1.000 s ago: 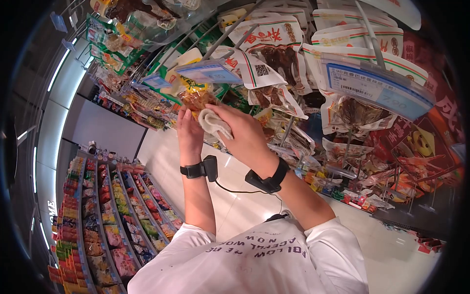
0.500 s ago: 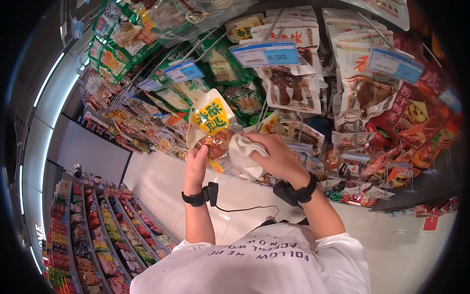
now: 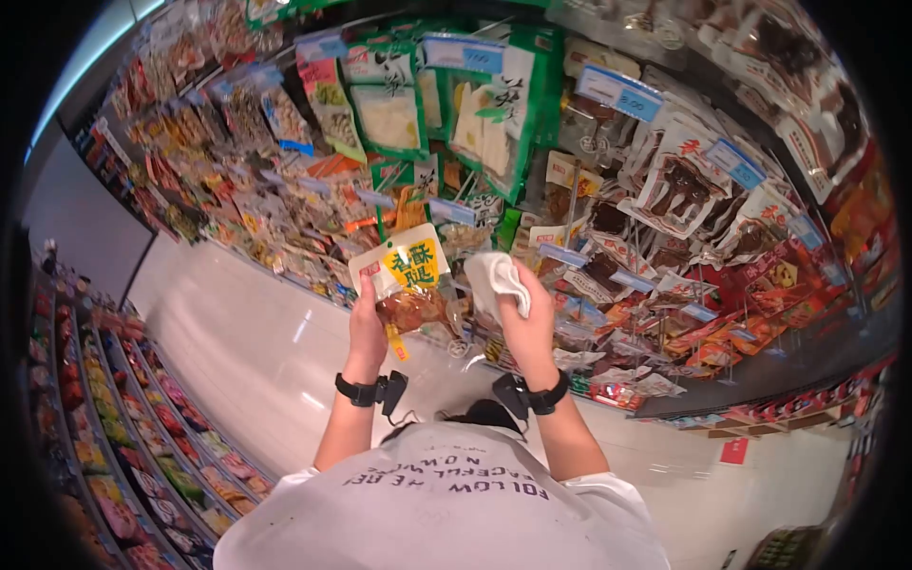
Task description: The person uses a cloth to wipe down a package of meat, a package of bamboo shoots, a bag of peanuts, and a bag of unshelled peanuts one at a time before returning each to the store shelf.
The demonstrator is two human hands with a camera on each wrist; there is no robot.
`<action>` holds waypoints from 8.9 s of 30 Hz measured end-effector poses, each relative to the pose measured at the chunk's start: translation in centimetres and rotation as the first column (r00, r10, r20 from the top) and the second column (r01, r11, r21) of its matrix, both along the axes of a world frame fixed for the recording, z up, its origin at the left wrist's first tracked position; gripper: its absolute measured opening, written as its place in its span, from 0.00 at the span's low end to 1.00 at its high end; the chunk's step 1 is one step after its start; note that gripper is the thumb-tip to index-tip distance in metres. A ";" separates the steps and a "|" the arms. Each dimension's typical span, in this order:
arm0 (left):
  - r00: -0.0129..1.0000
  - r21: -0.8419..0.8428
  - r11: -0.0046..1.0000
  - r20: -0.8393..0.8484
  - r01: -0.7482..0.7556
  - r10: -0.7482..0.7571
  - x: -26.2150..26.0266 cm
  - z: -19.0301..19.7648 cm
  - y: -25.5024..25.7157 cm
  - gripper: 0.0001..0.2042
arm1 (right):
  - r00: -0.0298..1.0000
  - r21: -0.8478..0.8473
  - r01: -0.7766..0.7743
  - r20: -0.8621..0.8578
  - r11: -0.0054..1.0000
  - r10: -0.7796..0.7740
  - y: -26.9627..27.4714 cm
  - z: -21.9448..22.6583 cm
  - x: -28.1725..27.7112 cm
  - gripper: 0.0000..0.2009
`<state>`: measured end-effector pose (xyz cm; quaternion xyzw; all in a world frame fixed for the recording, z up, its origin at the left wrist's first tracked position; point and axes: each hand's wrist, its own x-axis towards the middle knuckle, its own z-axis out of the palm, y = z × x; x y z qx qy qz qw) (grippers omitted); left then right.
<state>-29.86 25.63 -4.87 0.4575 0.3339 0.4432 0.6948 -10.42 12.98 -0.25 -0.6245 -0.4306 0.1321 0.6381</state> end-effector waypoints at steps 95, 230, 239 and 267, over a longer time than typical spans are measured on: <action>0.664 -0.319 0.948 0.711 0.008 0.233 -6.0 2.7 -0.2 0.28 | 0.622 -0.188 -0.455 0.632 0.870 0.462 1.1 -2.3 -13.1 0.31; 0.874 0.079 0.873 0.020 0.482 -0.485 20.8 19.5 -0.3 0.28 | 0.868 0.603 -0.497 0.359 0.624 0.344 3.0 14.2 12.5 0.21; 0.942 0.335 0.884 -0.187 0.327 -0.277 20.8 21.1 -0.2 0.26 | 0.872 0.627 -0.490 0.359 0.605 0.334 3.7 14.4 11.4 0.17; 0.979 0.499 0.848 0.010 -0.181 0.203 14.2 14.1 8.4 0.18 | 0.881 0.298 -0.474 0.164 0.829 0.445 7.0 7.0 11.7 0.15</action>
